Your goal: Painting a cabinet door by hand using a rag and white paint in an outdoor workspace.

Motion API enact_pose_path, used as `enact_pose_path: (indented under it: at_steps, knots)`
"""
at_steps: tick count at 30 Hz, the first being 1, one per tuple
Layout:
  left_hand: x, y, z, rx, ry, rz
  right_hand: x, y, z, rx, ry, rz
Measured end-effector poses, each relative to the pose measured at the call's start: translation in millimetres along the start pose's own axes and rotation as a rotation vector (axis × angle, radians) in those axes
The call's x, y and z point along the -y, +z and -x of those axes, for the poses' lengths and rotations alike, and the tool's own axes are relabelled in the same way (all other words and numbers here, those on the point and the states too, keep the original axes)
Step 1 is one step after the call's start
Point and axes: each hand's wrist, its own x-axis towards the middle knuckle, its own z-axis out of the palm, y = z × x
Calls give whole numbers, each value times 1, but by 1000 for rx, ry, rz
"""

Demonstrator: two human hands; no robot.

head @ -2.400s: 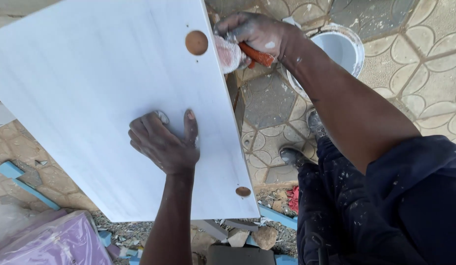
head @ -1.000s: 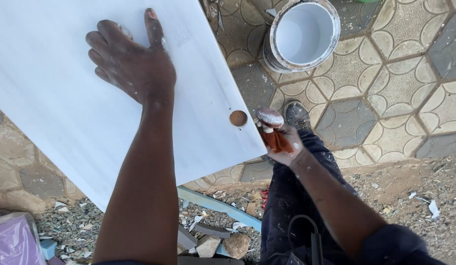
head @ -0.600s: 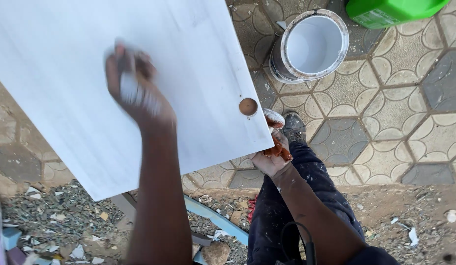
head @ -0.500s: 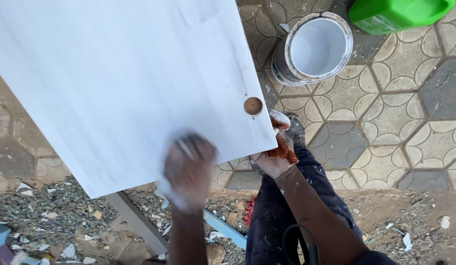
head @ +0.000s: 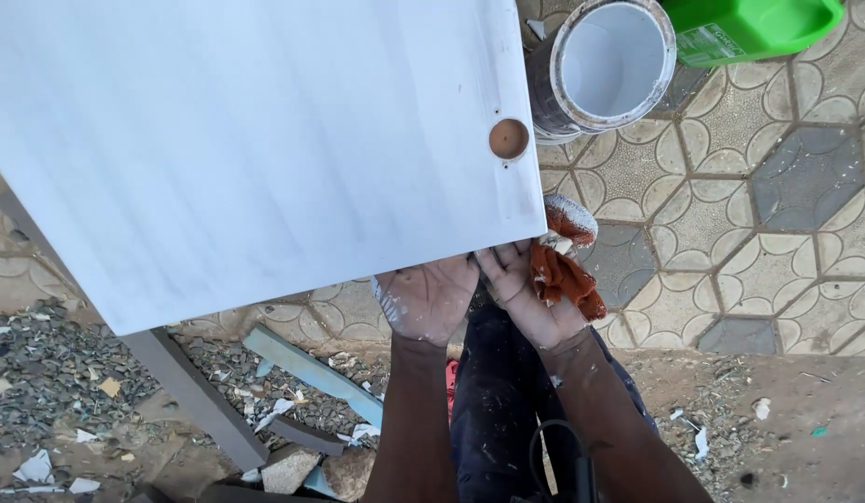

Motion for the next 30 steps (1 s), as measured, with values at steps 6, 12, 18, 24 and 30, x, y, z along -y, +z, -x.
enact_pose_path:
  at_steps: [6, 12, 18, 24, 30]
  knots:
    - [-6, 8, -5, -47, -106, -142, 5, -10, 3, -56, -41, -99]
    - [-23, -18, -11, -192, -133, 120, 2, -12, 5, -68, -65, -44]
    - [21, -27, -22, -4, 52, 124, -8, 25, 6, -118, -74, -139]
    - [54, -21, -41, 33, 367, 237, 2, 32, 2, -129, -119, -104]
    - [55, -47, -41, -52, 377, 231, -2, 49, 4, -169, -195, -117]
